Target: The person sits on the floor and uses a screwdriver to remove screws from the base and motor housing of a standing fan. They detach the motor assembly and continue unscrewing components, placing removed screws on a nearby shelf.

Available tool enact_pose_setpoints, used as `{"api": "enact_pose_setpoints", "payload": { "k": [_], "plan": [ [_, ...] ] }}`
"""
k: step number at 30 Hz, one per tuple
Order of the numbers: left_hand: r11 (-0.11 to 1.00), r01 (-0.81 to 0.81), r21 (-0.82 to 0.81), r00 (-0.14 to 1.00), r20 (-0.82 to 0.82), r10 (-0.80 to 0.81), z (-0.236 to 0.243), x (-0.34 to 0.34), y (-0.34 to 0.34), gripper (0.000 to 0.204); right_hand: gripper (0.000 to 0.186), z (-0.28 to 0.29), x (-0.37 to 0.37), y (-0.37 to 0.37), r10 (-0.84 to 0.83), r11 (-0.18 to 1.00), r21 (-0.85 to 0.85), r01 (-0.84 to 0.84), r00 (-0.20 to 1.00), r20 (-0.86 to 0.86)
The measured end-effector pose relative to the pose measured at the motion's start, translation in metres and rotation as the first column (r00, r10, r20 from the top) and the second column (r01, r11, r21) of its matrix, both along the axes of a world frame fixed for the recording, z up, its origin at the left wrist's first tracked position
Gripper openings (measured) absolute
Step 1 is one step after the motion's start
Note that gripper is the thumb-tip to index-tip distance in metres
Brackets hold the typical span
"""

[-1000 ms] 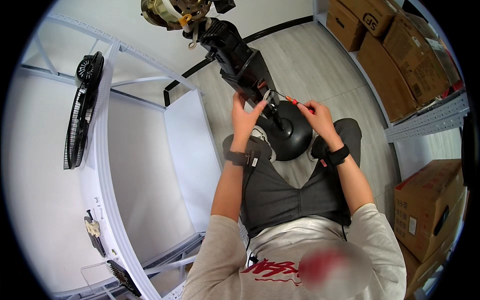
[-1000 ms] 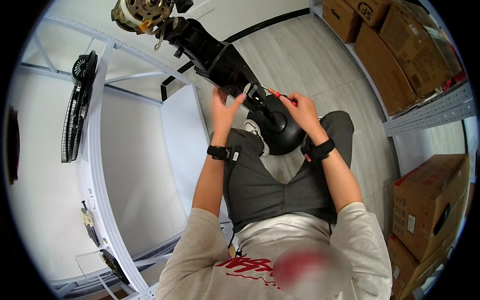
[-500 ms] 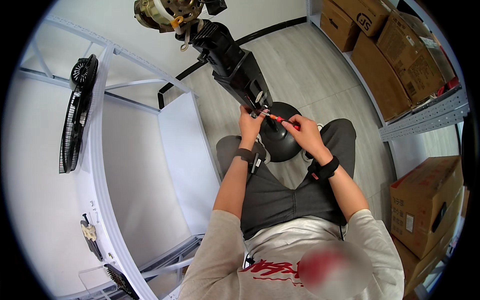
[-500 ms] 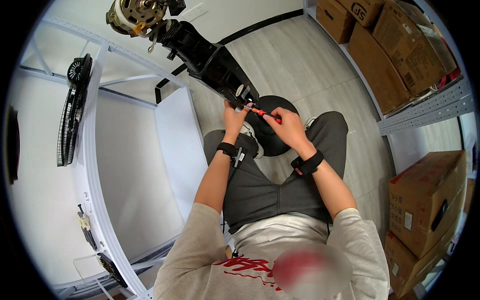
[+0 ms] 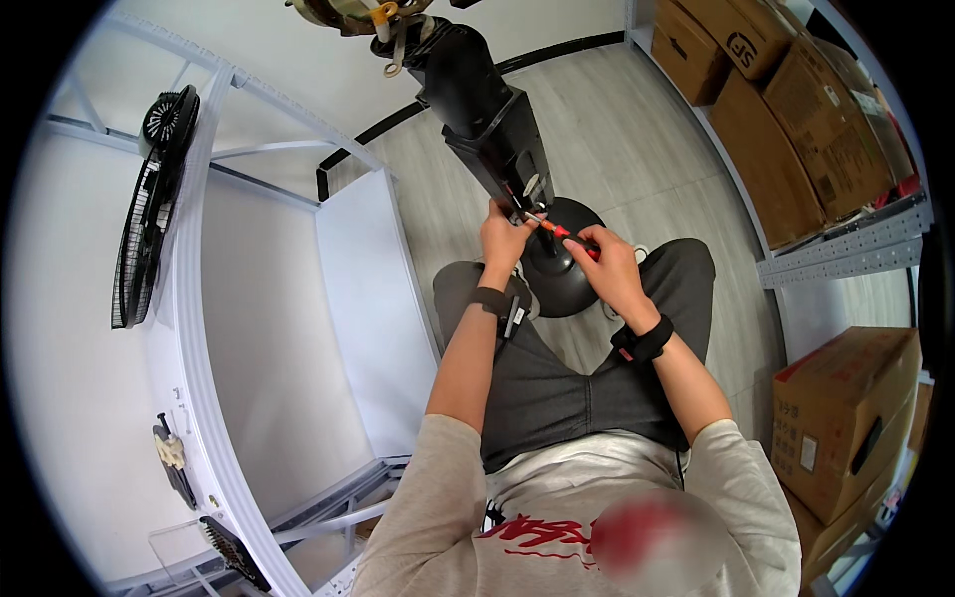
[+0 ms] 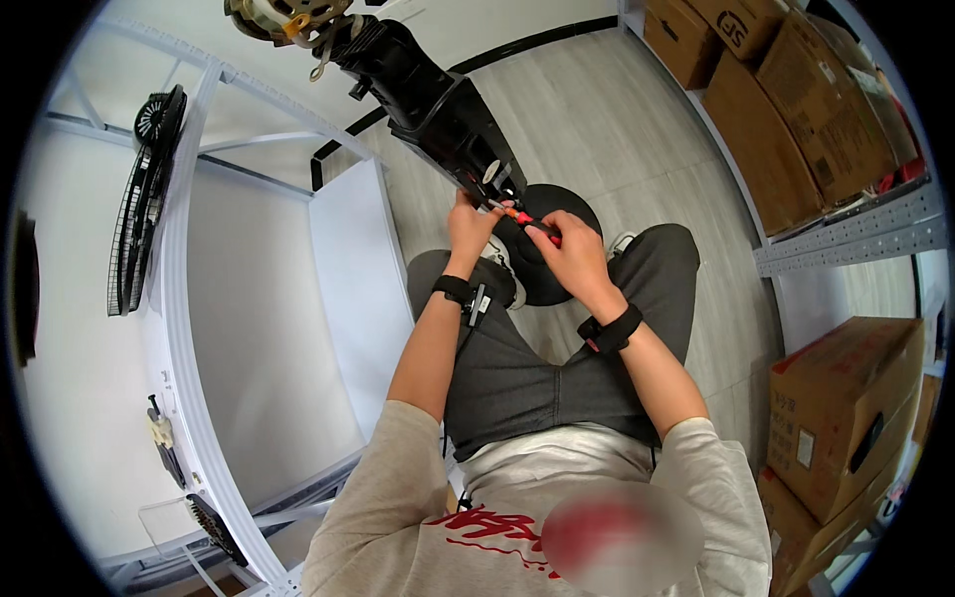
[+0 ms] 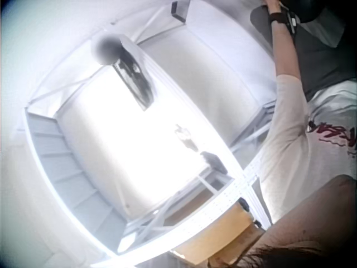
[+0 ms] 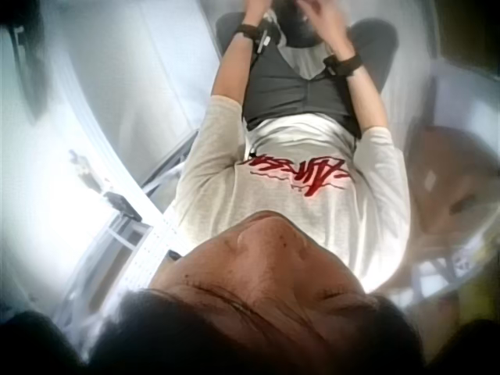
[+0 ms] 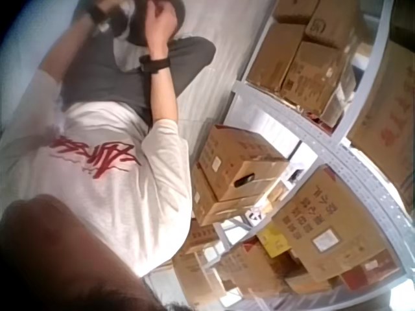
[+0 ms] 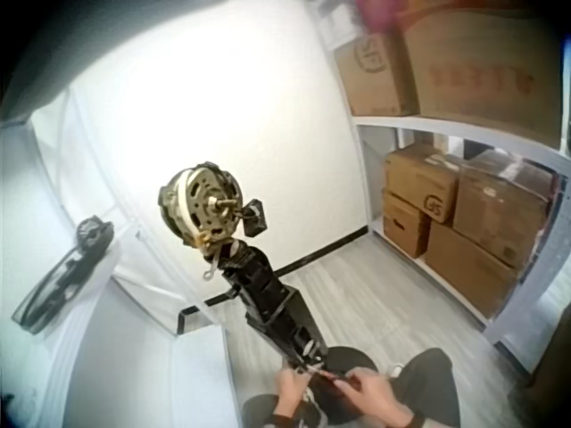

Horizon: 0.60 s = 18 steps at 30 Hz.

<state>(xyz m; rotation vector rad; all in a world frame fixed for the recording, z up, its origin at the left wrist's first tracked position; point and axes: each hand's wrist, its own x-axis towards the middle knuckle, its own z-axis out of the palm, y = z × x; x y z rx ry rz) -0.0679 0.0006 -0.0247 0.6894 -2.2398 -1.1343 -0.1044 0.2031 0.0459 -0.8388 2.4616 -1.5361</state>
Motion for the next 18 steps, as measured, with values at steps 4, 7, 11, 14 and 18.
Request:
{"api": "enact_pose_setpoints", "payload": {
  "k": [4,7,11,14,18],
  "plan": [
    [0.997,0.016,0.077,0.997,0.074,-0.021,0.012,-0.002,0.002,0.051,0.026,0.001,0.004,-0.009,-0.023,1.0,-0.016,0.022,0.998,-0.053],
    [0.997,-0.02,0.069,0.995,0.095,0.013,0.009,-0.003,0.002,0.051,0.025,-0.003,0.005,-0.012,-0.038,0.999,-0.012,0.037,0.994,-0.105],
    [0.998,-0.005,0.067,0.999,0.047,0.002,-0.001,-0.003,-0.004,0.051,0.025,-0.002,0.008,-0.013,-0.042,0.999,0.009,0.047,0.951,-0.305],
    [0.998,-0.01,0.064,0.997,0.075,0.005,0.002,-0.004,-0.001,0.051,0.024,-0.005,0.007,-0.012,-0.042,0.999,-0.01,0.04,0.964,-0.261],
    [0.999,-0.004,0.041,1.0,0.022,0.003,0.001,-0.003,-0.001,0.052,0.023,-0.006,-0.006,-0.011,0.052,0.997,0.047,-0.059,0.988,0.146]
  ]
}}
